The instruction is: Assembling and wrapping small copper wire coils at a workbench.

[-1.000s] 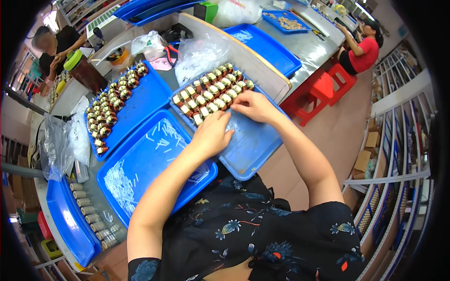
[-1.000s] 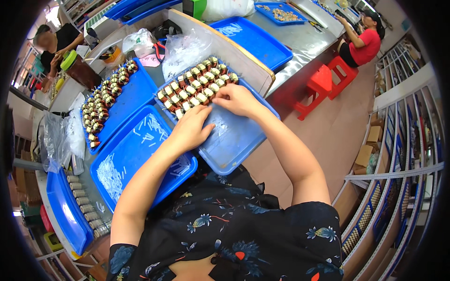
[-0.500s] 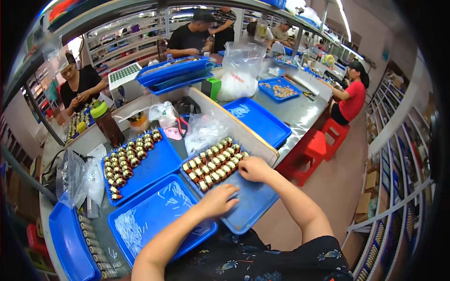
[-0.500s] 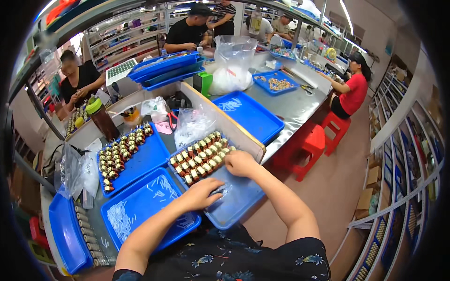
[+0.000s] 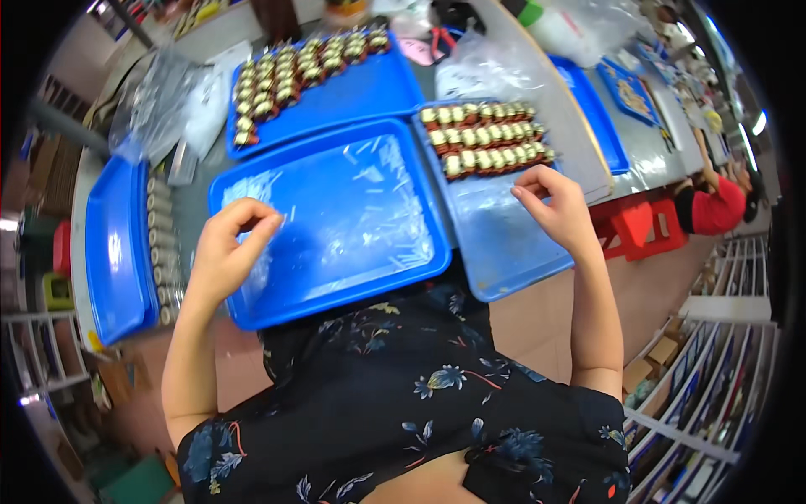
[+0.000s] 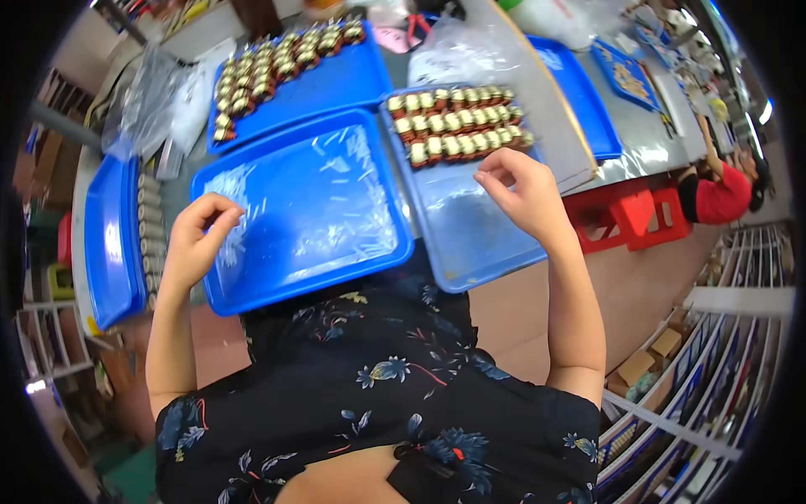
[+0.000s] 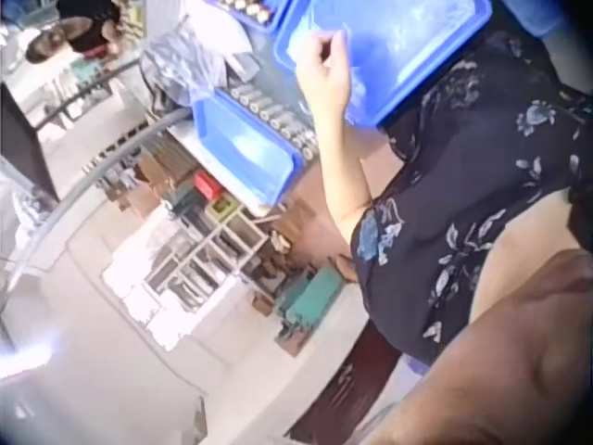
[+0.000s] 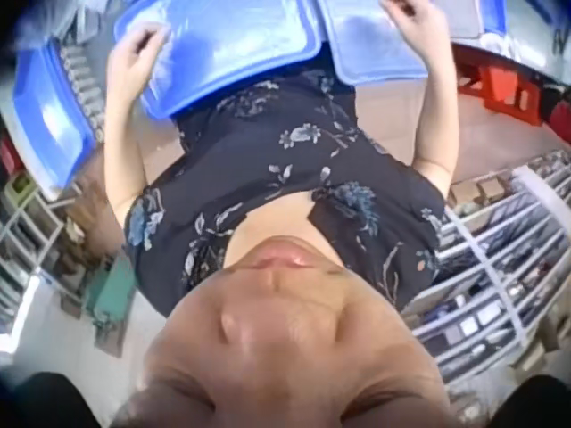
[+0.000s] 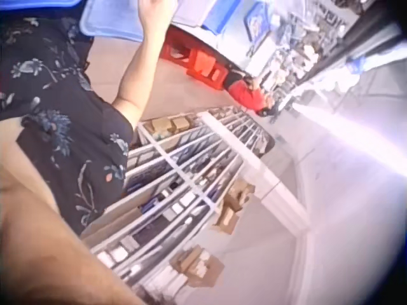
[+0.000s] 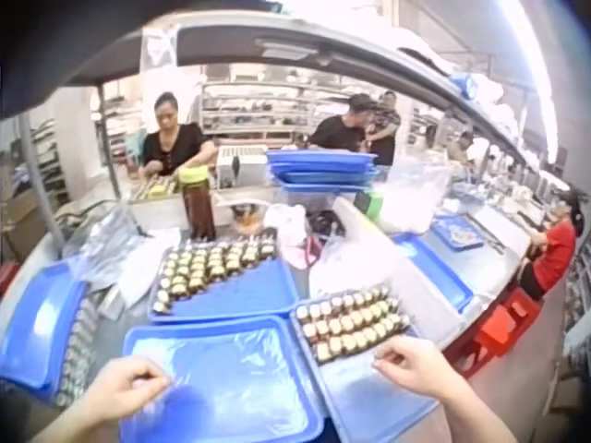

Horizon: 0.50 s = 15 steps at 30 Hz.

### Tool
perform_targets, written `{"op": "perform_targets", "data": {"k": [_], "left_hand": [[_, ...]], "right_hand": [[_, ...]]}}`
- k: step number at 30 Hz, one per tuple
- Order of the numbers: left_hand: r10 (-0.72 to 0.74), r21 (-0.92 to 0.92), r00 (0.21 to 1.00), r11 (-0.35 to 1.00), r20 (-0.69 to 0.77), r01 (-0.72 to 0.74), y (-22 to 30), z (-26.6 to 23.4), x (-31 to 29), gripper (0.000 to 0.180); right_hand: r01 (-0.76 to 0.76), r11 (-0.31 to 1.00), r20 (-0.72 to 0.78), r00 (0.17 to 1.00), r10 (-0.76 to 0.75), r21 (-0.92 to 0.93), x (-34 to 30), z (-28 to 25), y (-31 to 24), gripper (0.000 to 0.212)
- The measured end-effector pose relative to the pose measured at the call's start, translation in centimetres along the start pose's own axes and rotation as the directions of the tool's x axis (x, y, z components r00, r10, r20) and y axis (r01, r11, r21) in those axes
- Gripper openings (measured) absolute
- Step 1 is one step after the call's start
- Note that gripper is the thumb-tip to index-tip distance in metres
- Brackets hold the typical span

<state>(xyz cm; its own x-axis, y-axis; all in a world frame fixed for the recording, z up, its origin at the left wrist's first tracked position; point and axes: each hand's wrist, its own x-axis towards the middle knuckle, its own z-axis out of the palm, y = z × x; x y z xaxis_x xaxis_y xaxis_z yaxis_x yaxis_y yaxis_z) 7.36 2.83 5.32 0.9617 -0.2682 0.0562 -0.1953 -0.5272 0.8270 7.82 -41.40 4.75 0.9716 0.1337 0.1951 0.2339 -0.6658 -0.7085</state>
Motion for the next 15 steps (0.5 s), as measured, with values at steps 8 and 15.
{"op": "perform_targets", "data": {"k": [8,15], "left_hand": [[0.059,0.175,0.998,0.983,0.022,-0.062,-0.1,1.9,-9.8,0.014],[0.643,0.071,0.75,0.75,0.155,-0.657,9.9,-0.5,-9.4,0.025]], "right_hand": [[0.352,0.925,0.397,0.877,-0.271,-0.146,2.1,6.0,-7.6,0.017],[0.444,0.862,0.505,0.817,-0.278,-0.244,1.8,7.9,-9.2,0.01]]}}
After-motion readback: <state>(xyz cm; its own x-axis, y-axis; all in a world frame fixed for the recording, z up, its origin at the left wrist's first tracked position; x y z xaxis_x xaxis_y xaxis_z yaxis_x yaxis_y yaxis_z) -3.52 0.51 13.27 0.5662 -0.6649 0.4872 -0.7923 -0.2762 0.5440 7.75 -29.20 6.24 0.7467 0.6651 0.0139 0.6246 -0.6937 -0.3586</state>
